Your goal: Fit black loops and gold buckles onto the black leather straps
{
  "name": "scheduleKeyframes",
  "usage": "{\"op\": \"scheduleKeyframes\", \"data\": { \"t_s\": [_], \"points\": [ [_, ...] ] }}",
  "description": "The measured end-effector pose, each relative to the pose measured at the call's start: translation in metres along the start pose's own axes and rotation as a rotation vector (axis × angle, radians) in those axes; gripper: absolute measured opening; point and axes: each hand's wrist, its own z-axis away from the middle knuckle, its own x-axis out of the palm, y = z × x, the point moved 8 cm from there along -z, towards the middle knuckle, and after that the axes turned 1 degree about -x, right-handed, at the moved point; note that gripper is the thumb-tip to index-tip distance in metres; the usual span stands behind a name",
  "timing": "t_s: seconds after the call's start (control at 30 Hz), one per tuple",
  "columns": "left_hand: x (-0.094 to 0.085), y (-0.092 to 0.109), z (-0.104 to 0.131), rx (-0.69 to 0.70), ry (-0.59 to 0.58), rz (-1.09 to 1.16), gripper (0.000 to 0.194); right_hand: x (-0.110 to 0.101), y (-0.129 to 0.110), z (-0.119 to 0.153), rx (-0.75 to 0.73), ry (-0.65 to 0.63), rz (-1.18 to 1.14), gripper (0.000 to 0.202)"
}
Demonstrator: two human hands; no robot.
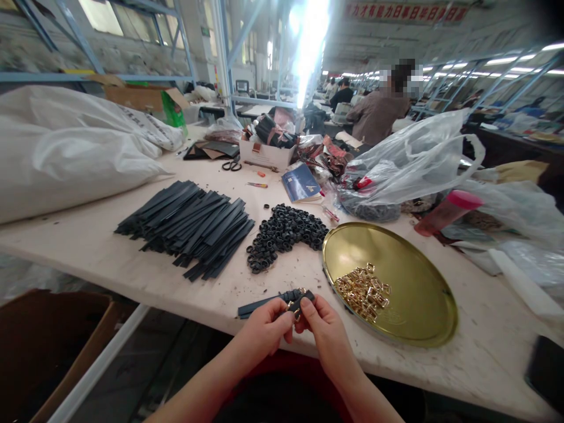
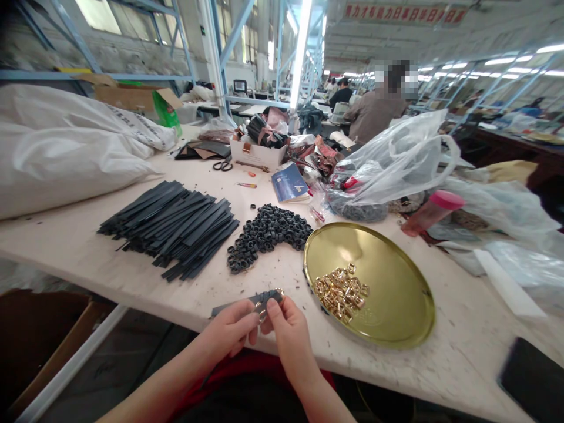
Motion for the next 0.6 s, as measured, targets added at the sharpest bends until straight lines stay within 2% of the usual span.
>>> {"op": "scheduleKeyframes", "data": {
  "t_s": [0.17,0.3,0.47,0.6],
  "points": [
    [0.002,-0.002,-0.005,0.012,0.004,0.014,0.021,-0.006,-0.007,-0.005,-0.097,0.04,0.116,0.028],
    [0.009,0.003,-0.01,0.076,-0.033,-0.034,0.032,-0.012,-0.013,-0.005,-0.1,0.054,0.022,0.023],
    [0.016,0.005,-0.019,0.078,-0.058,-0.063,0.034,-0.025,-0.018,-0.007,-0.132,0.111,-0.008,0.02],
    [0.018,0.0,-0.024,0.08,-0.03,-0.191,0.036,-0.036,-0.027,0.001,-0.263,0.224,0.225,0.009]
  ]
}}
